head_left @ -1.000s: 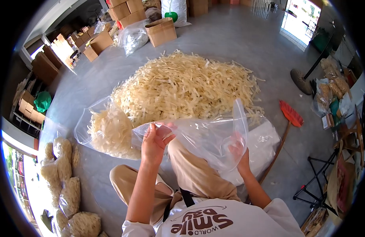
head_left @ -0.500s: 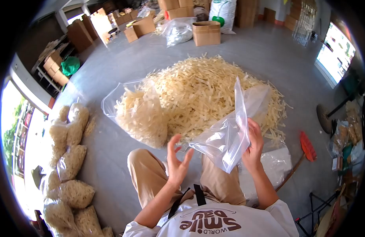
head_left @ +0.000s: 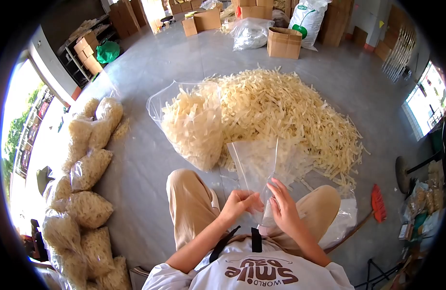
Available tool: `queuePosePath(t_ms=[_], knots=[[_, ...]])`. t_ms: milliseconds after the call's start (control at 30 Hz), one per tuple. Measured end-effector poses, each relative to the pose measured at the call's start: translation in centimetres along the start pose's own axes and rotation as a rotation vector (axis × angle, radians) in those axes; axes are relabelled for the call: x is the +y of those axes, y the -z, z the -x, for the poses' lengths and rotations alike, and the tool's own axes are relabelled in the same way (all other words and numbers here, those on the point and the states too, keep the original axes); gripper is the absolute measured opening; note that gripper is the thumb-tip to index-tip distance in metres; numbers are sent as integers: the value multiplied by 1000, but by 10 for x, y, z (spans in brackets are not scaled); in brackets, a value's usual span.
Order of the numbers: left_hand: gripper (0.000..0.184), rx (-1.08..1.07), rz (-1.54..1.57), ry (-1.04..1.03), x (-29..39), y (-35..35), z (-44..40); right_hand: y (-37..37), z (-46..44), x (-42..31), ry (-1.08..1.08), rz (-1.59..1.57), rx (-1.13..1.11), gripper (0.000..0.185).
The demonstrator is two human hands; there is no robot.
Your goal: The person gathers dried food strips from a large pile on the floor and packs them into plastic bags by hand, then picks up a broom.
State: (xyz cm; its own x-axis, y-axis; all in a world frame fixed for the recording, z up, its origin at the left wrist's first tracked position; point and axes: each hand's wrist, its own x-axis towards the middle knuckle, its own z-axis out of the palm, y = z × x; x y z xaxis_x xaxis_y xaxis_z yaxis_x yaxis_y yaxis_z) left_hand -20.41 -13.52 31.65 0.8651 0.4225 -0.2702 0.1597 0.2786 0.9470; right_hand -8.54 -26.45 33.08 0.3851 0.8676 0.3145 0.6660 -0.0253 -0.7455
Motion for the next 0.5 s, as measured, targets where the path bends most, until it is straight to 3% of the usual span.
queuePosePath(t_ms=[33,133,233,500], knots=[[34,39,167,149,-3,0,-1,1,7,1,-26,-44,14,39],[39,99,351,205,-16,-4,-12,1,23,-4,-46,-77,-88,42],[41,102,332,255,-10,-14,-19,-7,31,-7,-66,66,4,48],[40,77,375,159,14,-19,-27,0,31,-1,45,330,247,52]])
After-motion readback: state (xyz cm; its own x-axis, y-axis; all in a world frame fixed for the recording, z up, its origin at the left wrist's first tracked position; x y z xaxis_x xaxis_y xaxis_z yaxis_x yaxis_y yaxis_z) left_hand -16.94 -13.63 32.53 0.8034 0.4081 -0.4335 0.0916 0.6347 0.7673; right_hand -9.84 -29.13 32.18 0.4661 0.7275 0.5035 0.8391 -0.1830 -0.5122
